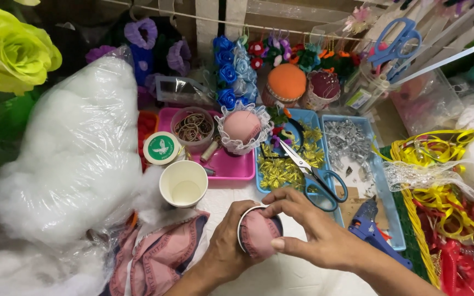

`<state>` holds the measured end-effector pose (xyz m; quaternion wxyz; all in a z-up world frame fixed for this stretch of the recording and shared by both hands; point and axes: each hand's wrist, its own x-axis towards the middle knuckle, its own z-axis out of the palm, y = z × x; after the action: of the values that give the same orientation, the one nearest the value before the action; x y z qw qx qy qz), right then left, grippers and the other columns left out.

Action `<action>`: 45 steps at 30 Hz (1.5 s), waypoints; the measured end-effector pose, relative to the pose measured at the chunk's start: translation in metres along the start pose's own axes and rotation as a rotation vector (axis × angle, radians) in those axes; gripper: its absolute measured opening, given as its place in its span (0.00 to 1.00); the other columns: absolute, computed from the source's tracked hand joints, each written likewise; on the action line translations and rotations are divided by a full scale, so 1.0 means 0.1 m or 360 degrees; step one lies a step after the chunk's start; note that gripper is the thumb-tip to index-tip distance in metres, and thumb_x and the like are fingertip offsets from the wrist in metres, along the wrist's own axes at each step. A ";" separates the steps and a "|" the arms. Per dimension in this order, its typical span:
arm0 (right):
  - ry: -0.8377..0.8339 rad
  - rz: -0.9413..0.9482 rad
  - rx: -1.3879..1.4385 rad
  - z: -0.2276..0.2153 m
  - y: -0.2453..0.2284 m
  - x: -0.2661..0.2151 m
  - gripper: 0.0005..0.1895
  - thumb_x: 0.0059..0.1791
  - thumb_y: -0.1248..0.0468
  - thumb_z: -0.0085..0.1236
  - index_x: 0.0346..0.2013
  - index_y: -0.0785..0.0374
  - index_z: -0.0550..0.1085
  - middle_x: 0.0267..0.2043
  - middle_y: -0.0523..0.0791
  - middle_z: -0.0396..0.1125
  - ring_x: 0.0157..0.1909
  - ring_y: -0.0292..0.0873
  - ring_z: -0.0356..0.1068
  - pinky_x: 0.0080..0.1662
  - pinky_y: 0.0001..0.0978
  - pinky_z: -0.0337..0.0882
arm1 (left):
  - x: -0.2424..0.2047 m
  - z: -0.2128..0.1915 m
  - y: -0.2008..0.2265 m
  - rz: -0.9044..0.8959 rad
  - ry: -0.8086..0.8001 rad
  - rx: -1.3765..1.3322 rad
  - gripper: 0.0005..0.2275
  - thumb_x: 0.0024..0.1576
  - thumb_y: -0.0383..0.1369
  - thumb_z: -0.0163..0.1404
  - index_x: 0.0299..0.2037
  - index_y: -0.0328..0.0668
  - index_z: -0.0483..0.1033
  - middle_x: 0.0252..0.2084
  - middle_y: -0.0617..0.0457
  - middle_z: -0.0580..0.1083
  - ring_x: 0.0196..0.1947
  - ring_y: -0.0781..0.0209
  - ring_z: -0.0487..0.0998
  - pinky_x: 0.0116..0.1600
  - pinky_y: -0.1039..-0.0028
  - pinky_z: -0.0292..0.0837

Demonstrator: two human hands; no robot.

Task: Trimming excess fabric from a decorative ball and carefully tucking the edges into a small cup to finish the ornament.

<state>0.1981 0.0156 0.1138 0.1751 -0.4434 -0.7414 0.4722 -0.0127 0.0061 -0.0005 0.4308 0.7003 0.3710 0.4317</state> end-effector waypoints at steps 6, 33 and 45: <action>0.0000 0.0235 0.0422 -0.03 0.04 -0.04 0.33 0.47 0.40 0.56 0.60 0.54 0.74 0.70 0.44 0.56 0.75 0.46 0.57 0.67 0.52 0.60 | 0.00 0.03 -0.05 -0.0010 0.0042 0.0049 0.34 0.44 0.40 0.68 0.59 0.46 0.63 0.53 0.48 0.73 0.50 0.49 0.79 0.45 0.64 0.75; 0.0215 -0.0059 -0.0266 0.00 -0.04 -0.05 0.36 0.52 0.42 0.48 0.70 0.54 0.59 0.71 0.49 0.57 0.71 0.48 0.61 0.61 0.45 0.65 | 0.04 0.01 0.04 -0.0514 0.0060 -0.0051 0.41 0.34 0.44 0.74 0.59 0.54 0.65 0.55 0.57 0.77 0.51 0.59 0.80 0.51 0.72 0.75; 0.0401 -0.0593 -0.0887 0.37 0.14 0.09 0.38 0.48 0.61 0.54 0.71 0.66 0.55 0.62 0.59 0.65 0.60 0.62 0.67 0.59 0.52 0.67 | -0.02 0.10 -0.03 0.0007 0.0133 0.0073 0.34 0.45 0.37 0.65 0.61 0.42 0.63 0.54 0.45 0.73 0.52 0.46 0.79 0.50 0.61 0.76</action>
<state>0.1751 0.0054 0.0821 0.2206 -0.3861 -0.8824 0.1533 -0.0051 0.0024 -0.0066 0.3979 0.6921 0.3968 0.4530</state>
